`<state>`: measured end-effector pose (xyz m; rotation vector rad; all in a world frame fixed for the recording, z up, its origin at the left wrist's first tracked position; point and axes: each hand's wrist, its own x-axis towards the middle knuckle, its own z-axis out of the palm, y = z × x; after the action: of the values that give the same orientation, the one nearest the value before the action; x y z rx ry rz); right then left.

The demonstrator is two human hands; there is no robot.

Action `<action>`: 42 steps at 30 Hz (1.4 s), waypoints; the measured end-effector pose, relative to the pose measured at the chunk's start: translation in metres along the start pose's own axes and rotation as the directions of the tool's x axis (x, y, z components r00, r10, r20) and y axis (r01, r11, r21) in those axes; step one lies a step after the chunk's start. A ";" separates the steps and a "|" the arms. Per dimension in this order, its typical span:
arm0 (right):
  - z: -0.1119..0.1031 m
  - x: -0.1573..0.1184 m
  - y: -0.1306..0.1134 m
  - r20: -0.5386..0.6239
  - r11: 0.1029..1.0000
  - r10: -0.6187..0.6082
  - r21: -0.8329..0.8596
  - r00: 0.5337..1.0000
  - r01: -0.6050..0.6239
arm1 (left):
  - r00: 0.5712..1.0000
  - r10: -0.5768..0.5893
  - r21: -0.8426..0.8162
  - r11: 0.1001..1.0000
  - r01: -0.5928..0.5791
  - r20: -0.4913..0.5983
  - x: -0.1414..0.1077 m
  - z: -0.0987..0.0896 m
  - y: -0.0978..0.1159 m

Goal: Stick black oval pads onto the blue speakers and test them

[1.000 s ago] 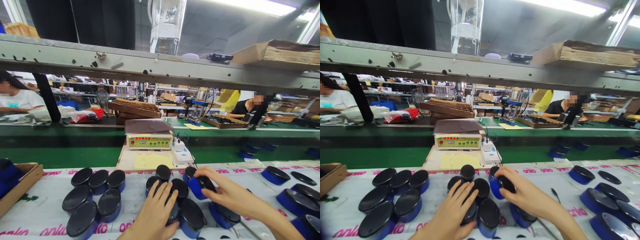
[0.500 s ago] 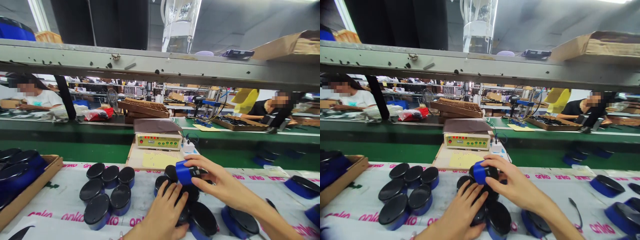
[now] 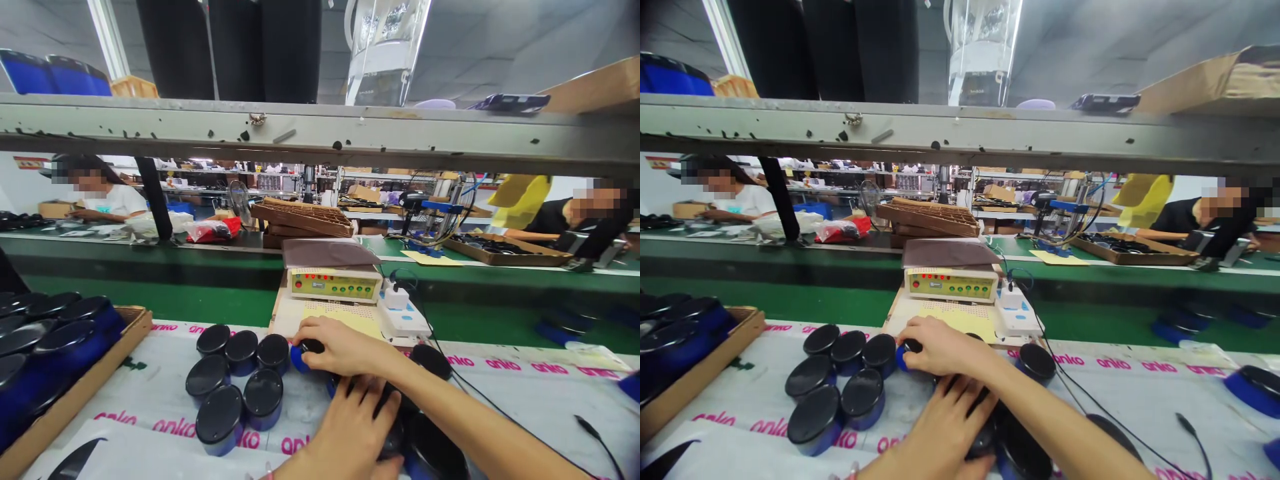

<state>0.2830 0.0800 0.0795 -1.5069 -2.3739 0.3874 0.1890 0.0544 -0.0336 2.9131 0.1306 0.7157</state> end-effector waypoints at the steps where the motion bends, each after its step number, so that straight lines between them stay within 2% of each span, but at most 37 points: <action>1: 0.002 0.004 0.001 0.021 1.000 0.025 -0.017 0.999 -0.024 | 1.000 -0.003 -0.010 1.000 0.003 0.010 0.000 -0.001 0.000; 4: 0.001 0.011 0.004 0.080 0.994 0.098 -0.056 0.992 -0.094 | 0.998 -0.018 -0.080 0.997 0.024 0.066 0.001 -0.013 0.003; 6: -0.010 0.002 0.006 0.067 0.987 0.143 -0.079 0.987 -0.138 | 0.992 -0.031 -0.156 0.986 0.050 0.119 0.003 -0.032 0.004; 8: -0.026 -0.023 0.006 0.010 0.970 0.219 -0.112 0.976 -0.217 | 0.984 -0.067 -0.199 0.975 0.099 0.164 0.008 -0.056 0.001; 11: -0.040 -0.083 0.001 -0.032 0.911 0.379 -0.161 0.925 -0.379 | 0.963 -0.170 -0.134 0.971 0.200 0.209 0.013 -0.083 -0.010; 13: -0.032 -0.125 -0.006 0.043 0.866 0.485 -0.165 0.873 -0.473 | 0.943 -0.217 -0.078 0.967 0.244 0.253 0.013 -0.085 -0.018; 14: -0.023 -0.142 -0.009 0.112 0.823 0.565 -0.153 0.818 -0.547 | 0.934 -0.230 -0.061 0.965 0.256 0.274 0.013 -0.082 -0.021; 15: -0.013 -0.156 -0.013 0.131 0.793 0.608 -0.136 0.783 -0.593 | 0.927 -0.241 -0.050 0.963 0.266 0.288 0.013 -0.078 -0.023; 17: 0.007 -0.175 -0.019 0.112 0.765 0.644 -0.123 0.757 -0.632 | 0.923 -0.262 -0.038 0.958 0.284 0.281 0.014 -0.068 -0.022; 19: 0.017 -0.185 -0.020 0.039 0.776 0.624 -0.146 0.780 -0.613 | 0.924 -0.282 -0.039 0.953 0.302 0.259 0.016 -0.063 -0.018; 22: 0.013 -0.193 -0.013 -0.064 0.755 0.618 -0.230 0.784 -0.614 | 0.924 -0.271 -0.091 0.948 0.304 0.270 0.018 -0.065 -0.014; 24: 0.004 -0.193 -0.006 -0.070 0.726 0.632 -0.297 0.772 -0.621 | 0.927 -0.230 -0.148 0.948 0.283 0.297 0.019 -0.068 -0.014; 26: -0.002 -0.186 0.000 -0.048 0.731 0.624 -0.316 0.780 -0.604 | 0.930 -0.191 -0.200 0.944 0.262 0.314 0.021 -0.068 -0.014; 30: -0.003 -0.159 0.012 -0.014 0.852 0.505 -0.148 0.863 -0.502 | 0.936 -0.191 -0.265 0.925 0.272 0.296 0.017 -0.061 -0.014; 34: -0.008 -0.147 0.027 0.073 0.911 0.412 -0.040 0.908 -0.410 | 0.919 -0.290 -0.303 0.880 0.365 0.267 0.005 -0.057 -0.014; 37: -0.017 -0.155 0.032 -0.039 0.931 0.363 0.038 0.931 -0.362 | 0.902 -0.330 -0.343 0.843 0.414 0.278 0.000 -0.053 -0.016; 40: -0.027 -0.163 0.029 -0.225 0.940 0.335 0.148 0.915 -0.307 | 0.902 -0.337 -0.343 0.842 0.417 0.270 0.004 -0.044 -0.014; 42: -0.030 -0.166 0.024 -0.239 0.934 0.350 0.170 0.906 -0.316 | 0.906 -0.335 -0.349 0.842 0.411 0.257 0.009 -0.037 -0.011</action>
<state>0.3819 -0.0583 0.0802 -1.7824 -1.8531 0.3775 0.1790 0.0703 0.0012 2.4384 0.4641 0.3481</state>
